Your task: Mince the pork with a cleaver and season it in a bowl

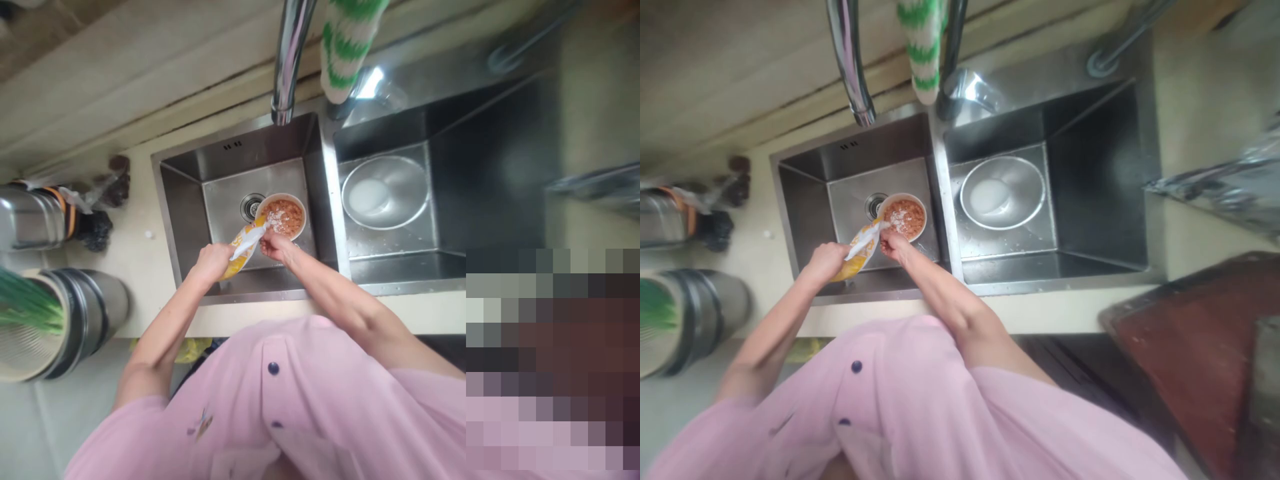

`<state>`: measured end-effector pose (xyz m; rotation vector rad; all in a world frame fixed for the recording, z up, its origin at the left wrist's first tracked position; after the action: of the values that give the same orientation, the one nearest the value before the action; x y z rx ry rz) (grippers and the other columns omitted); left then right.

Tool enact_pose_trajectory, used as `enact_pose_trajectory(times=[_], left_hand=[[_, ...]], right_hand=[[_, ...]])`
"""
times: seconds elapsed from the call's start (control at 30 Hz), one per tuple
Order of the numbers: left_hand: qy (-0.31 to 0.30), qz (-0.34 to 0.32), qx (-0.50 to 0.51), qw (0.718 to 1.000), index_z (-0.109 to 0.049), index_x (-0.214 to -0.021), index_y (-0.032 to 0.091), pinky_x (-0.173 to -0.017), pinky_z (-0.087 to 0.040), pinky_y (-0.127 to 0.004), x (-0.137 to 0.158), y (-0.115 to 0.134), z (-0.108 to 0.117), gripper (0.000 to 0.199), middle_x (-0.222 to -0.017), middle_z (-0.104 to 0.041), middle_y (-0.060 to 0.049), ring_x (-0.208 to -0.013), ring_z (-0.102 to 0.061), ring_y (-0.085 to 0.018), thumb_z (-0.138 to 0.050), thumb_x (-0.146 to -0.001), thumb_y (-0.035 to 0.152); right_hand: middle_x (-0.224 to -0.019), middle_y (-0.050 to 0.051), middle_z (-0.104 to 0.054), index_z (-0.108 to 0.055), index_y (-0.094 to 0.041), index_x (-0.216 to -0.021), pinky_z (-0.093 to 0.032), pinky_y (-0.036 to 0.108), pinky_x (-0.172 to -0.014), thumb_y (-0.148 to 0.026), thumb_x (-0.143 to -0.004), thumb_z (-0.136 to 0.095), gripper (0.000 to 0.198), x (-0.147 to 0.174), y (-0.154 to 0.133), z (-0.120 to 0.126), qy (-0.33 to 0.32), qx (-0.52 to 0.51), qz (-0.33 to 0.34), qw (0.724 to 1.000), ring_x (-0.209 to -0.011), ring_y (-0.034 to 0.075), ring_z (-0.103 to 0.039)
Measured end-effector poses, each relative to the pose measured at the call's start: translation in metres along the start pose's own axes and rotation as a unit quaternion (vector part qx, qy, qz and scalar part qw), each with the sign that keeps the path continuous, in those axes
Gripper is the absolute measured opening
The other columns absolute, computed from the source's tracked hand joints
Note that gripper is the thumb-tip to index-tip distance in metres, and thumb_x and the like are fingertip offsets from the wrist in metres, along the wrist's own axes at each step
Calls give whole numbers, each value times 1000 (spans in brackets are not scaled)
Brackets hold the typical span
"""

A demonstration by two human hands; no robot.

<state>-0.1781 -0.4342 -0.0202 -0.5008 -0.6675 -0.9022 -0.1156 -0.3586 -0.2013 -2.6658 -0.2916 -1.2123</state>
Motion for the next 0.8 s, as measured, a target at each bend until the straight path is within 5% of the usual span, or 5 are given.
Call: enact_pose_trajectory(times=[0.33,0.5,0.6,0.8], left_hand=[[83,5,85,993,-71,-97,23,-73,-48,-27,11,-27,-23,41,-97,-72,-8,-90,-67,-25,-45,-70,8],[189,21,268,944,-71,-88,18,-83,-50,-28,31,-58,-53,31,-98,-73,-7,-96,-67,-24,-46,-71,13],[290,85,391,869,-70,-85,16,-87,-52,-32,57,-78,-73,23,-96,-74,-7,-99,-67,-25,-50,-77,23],[524,265,524,617,-60,-117,14,-101,-49,-36,109,-110,-103,42,-122,-65,-12,-118,-60,-24,-58,-79,31]], right_hand=[[-49,-9,-43,-46,-19,-67,-27,15,-42,-16,-81,-64,23,17,-8,-15,17,46,46,998,-43,4,-34],[-54,-10,-45,-55,-20,-73,-28,17,-45,-25,-68,-77,23,45,-23,-36,-6,89,116,989,-46,4,-36],[-63,-8,-51,-64,-20,-90,-32,18,-49,-34,-62,-80,35,74,-42,-38,-45,155,185,969,-51,4,-41],[-69,-3,-58,-66,-18,-90,-39,21,-51,-41,-56,-82,44,101,-76,-5,18,242,256,935,-54,7,-47]])
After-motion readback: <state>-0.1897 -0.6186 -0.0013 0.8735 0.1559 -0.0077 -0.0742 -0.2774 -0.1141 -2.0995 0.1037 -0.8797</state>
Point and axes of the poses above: each hand's wrist, its own x-axis away from the middle knuckle, its own z-axis out of the back of the hand, y = z × x, the point moved 6 cm from there along -x, towards the middle knuckle
